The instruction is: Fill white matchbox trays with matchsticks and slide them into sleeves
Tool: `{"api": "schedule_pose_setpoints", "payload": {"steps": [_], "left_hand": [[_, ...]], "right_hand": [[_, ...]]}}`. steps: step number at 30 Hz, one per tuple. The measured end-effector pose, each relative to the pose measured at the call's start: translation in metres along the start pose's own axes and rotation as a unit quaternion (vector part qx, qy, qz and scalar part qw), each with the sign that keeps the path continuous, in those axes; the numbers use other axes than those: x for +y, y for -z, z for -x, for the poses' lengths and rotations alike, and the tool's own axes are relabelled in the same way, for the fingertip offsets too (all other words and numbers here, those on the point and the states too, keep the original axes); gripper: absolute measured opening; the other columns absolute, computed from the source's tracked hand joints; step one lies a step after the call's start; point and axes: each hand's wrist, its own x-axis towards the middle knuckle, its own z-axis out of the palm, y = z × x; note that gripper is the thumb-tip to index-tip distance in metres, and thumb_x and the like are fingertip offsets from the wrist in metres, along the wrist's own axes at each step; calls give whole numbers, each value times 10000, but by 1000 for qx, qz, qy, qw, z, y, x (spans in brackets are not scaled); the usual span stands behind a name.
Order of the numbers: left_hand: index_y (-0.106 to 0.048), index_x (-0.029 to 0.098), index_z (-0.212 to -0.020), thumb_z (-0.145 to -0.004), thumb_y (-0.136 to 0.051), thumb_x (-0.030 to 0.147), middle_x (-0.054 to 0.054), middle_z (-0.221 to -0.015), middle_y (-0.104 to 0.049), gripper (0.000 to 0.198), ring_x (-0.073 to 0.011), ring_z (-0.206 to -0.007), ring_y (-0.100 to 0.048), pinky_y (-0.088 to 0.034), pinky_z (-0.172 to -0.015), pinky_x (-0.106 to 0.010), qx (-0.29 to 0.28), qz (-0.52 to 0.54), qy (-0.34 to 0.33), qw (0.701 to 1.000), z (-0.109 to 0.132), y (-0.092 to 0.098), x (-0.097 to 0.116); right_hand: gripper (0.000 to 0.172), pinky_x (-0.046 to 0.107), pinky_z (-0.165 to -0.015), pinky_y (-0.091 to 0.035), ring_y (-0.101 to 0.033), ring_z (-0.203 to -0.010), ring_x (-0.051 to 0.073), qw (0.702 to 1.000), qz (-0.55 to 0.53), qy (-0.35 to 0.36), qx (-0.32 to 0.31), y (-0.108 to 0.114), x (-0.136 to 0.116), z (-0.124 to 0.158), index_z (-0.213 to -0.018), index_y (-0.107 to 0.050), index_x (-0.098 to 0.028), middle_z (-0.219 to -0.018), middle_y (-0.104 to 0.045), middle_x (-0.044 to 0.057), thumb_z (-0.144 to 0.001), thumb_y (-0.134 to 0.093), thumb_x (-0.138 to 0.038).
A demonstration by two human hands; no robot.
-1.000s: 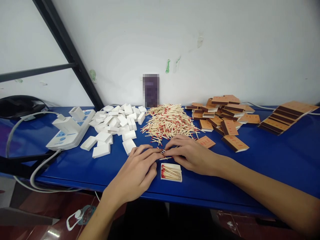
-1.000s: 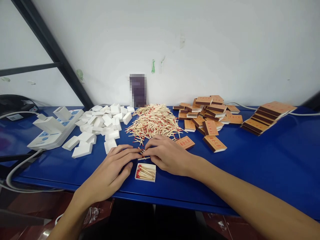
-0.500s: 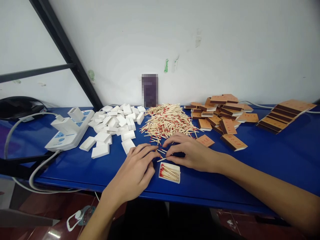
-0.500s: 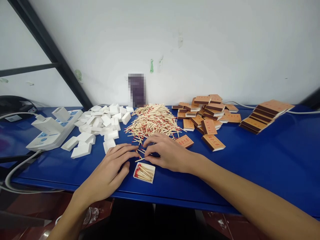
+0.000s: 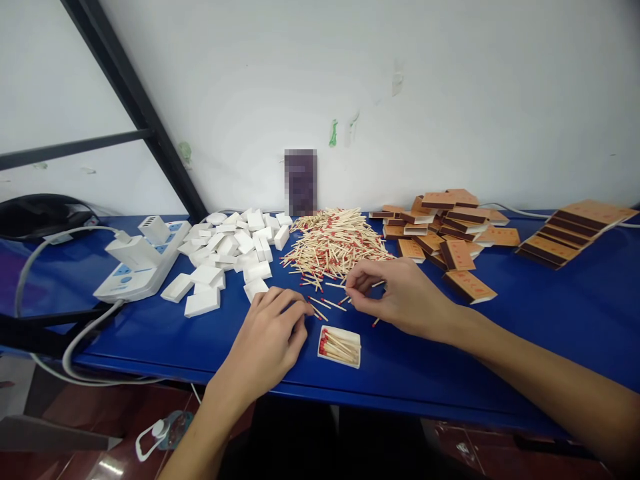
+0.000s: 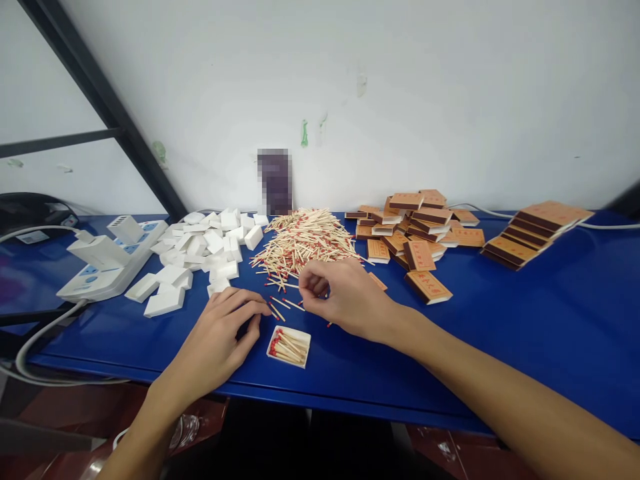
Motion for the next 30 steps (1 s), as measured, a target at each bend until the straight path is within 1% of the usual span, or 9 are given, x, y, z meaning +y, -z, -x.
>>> {"api": "schedule_pose_setpoints", "payload": {"steps": [7, 11, 13, 16, 19, 21, 24, 26, 30], "left_hand": [[-628, 198, -994, -927, -438, 97, -30, -980, -603, 225, -225, -934, -514, -373, -841, -393, -20, -19, 10, 1000, 2, 1, 1], [-595, 196, -990, -900, -431, 70, -23, -954, -592, 226, -224, -924, -498, -366, -852, -391, -13, -11, 15, 1000, 2, 2, 2], [-564, 189, -962, -872, -437, 49, -19, -943, -590, 210, -219, -924, -495, -367, -850, -382, -6, -5, 24, 1000, 2, 3, 2], [-543, 196, -934, -856, -486, 75, -7, -915, -587, 155, -216, -915, -500, -365, -829, -368, -4, -2, 37, 999, 1, 3, 3], [-562, 214, -954, -884, -523, 136, 5, -877, -592, 112, -207, -881, -521, -359, -802, -357, -10, 5, 53, 999, 1, 2, 3], [-575, 225, -980, -918, -511, 172, 13, -813, -586, 104, -197, -826, -527, -355, -775, -349, -16, 10, 65, 998, 1, 1, 2], [-570, 232, -1024, -954, -484, 200, 30, -710, -564, 115, -195, -769, -521, -351, -762, -348, -24, 14, 69, 997, 1, 0, 1], [-560, 237, -1048, -961, -476, 190, 39, -679, -558, 129, -198, -763, -525, -356, -777, -356, -23, 18, 63, 998, 1, 0, 1], [-560, 241, -1085, -982, -441, 189, 25, -751, -579, 166, -188, -771, -539, -391, -793, -353, -9, 37, 47, 998, 2, 0, 1]], "right_hand": [[178, 237, -567, -484, -625, -649, 123, 1000, -15, -1, -2, -3, -1, 1, -863, -688, -190, -764, -689, 8, -866, -514, -151], [206, 264, -660, -530, -686, -752, 151, 997, -70, -41, -12, -2, -2, 0, -934, -729, -206, -852, -752, 19, -874, -535, -172], [188, 270, -715, -533, -696, -799, 157, 997, -66, -42, -1, -3, -2, 0, -945, -741, -211, -885, -767, 19, -862, -576, -177], [119, 253, -640, -497, -652, -661, 135, 999, -23, -16, 29, -3, -3, 0, -876, -749, -206, -743, -740, 3, -865, -638, -247], [152, 244, -524, -405, -497, -475, 102, 997, 22, 7, 68, -3, -2, 1, -848, -744, -202, -519, -596, -43, -883, -640, -306], [154, 240, -486, -352, -430, -438, 91, 996, 31, 10, 80, -3, -3, 2, -861, -742, -201, -470, -521, -62, -890, -632, -304], [146, 233, -465, -319, -403, -435, 84, 998, 27, 10, 53, -8, -6, 2, -855, -730, -192, -488, -498, -64, -893, -621, -282], [145, 234, -499, -338, -433, -477, 90, 998, 50, 26, 30, -15, -8, -1, -816, -715, -186, -536, -520, -50, -890, -623, -270], [150, 254, -587, -366, -515, -615, 128, 992, 111, 57, 17, -25, -7, -7, -813, -697, -177, -660, -587, -4, -886, -632, -292]]}}
